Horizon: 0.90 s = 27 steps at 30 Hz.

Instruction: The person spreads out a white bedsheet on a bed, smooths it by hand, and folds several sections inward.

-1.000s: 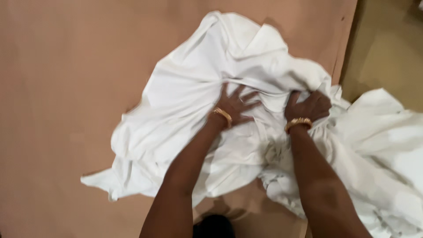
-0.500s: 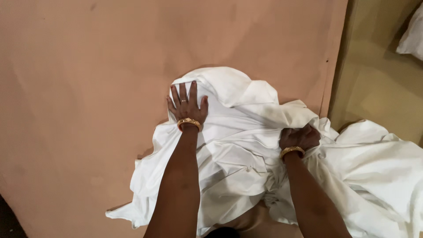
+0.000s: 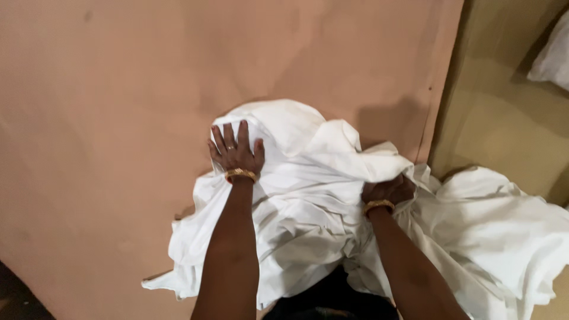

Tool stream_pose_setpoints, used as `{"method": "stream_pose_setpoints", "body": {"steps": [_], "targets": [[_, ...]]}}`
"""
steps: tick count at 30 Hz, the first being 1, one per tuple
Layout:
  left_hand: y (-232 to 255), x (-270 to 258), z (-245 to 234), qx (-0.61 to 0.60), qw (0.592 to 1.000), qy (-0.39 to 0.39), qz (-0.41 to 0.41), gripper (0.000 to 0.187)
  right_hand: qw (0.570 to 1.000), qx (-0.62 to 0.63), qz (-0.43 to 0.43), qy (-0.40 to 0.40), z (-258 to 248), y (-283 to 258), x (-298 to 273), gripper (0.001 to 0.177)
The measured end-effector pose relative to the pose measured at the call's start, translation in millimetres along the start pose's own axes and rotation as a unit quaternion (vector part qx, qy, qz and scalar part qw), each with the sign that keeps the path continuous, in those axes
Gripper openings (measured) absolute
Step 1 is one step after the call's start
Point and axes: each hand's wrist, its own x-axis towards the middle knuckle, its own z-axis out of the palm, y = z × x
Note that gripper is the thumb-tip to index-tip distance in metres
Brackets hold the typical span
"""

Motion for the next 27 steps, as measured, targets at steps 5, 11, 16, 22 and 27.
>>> {"method": "stream_pose_setpoints", "body": {"steps": [5,11,16,22,27], "targets": [[0,0,3,0.003,1.0,0.006,0.007,0.059,0.997,-0.011,0.008,-0.071,1,3,3,0.06],[0,3,7,0.016,0.998,0.051,0.025,0.055,0.989,-0.016,0.011,-0.144,4,-12,6,0.059],[1,2,9,0.022,0.999,0.024,0.006,0.054,0.981,-0.025,0.005,-0.192,0,-14,9,0.059],[3,2,7,0.022,0.999,0.04,0.011,0.052,0.975,-0.031,-0.002,-0.221,5,-2,9,0.058],[5,4,6,0.02,0.999,0.036,0.016,0.052,0.97,-0.041,-0.02,-0.24,5,0,14,0.058]]}}
